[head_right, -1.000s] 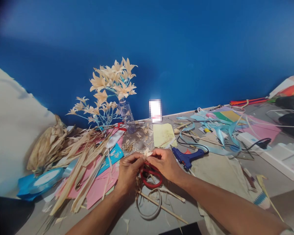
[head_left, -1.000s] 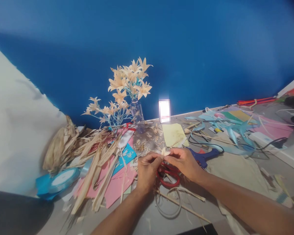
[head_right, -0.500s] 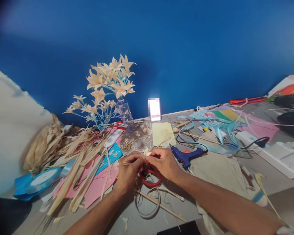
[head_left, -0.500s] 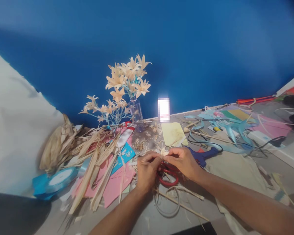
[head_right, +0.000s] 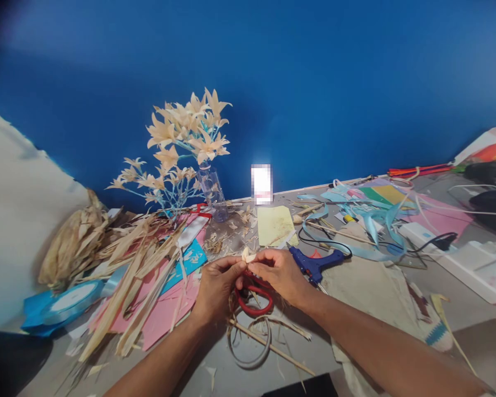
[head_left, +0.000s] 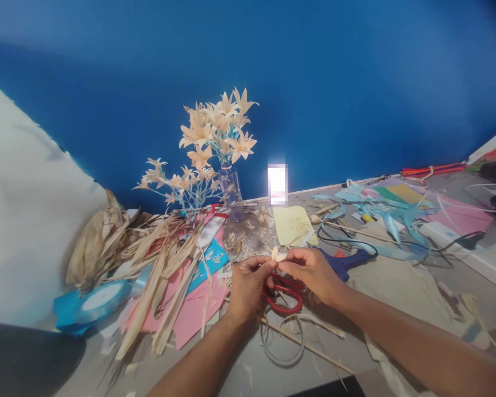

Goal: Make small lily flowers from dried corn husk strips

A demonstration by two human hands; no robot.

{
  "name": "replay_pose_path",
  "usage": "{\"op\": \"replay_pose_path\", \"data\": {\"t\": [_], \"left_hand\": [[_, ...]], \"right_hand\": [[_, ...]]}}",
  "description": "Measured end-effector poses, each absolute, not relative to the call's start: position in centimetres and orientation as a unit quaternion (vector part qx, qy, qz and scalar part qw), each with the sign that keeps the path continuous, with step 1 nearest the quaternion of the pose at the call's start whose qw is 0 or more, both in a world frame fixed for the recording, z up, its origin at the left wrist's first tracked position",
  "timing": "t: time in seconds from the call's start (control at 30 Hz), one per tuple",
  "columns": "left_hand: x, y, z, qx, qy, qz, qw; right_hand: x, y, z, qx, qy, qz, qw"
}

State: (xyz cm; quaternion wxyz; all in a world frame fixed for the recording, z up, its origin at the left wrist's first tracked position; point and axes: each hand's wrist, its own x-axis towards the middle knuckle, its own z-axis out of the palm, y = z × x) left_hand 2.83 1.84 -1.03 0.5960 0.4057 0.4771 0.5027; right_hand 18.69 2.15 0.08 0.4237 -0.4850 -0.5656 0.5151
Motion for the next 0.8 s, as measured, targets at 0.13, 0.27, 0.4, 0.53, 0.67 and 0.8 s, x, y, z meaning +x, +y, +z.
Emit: {"op": "replay_pose_path", "data": {"t": [0.13, 0.27, 0.4, 0.53, 0.67, 0.8], "left_hand": [[2.78, 1.86, -0.78, 0.408, 0.473, 0.506, 0.595], [2.57, 2.01, -1.07, 0.428, 0.490, 0.490, 0.580], [2.50, 2.07, -1.34, 0.434, 0.485, 0.482, 0.587], [2.56, 1.99, -1.42, 0.426, 0.476, 0.478, 0.603], [2.65, 1.97, -1.42, 0.423, 0.462, 0.480, 0.615], [2.76, 1.96, -1.47, 0.399, 0.426, 0.486, 0.651]], "right_hand": [[18.52, 2.03, 0.32, -0.467, -0.548, 0.546, 0.429], [18.34, 2.12, 0.49, -0.462, -0.545, 0.540, 0.445], [18.34, 2.23, 0.60, -0.468, -0.557, 0.522, 0.445], [18.43, 2.17, 0.66, -0.484, -0.573, 0.491, 0.443], [18.33, 2.08, 0.71, -0.490, -0.565, 0.486, 0.452], [18.20, 2.11, 0.73, -0.497, -0.551, 0.481, 0.467]]}}
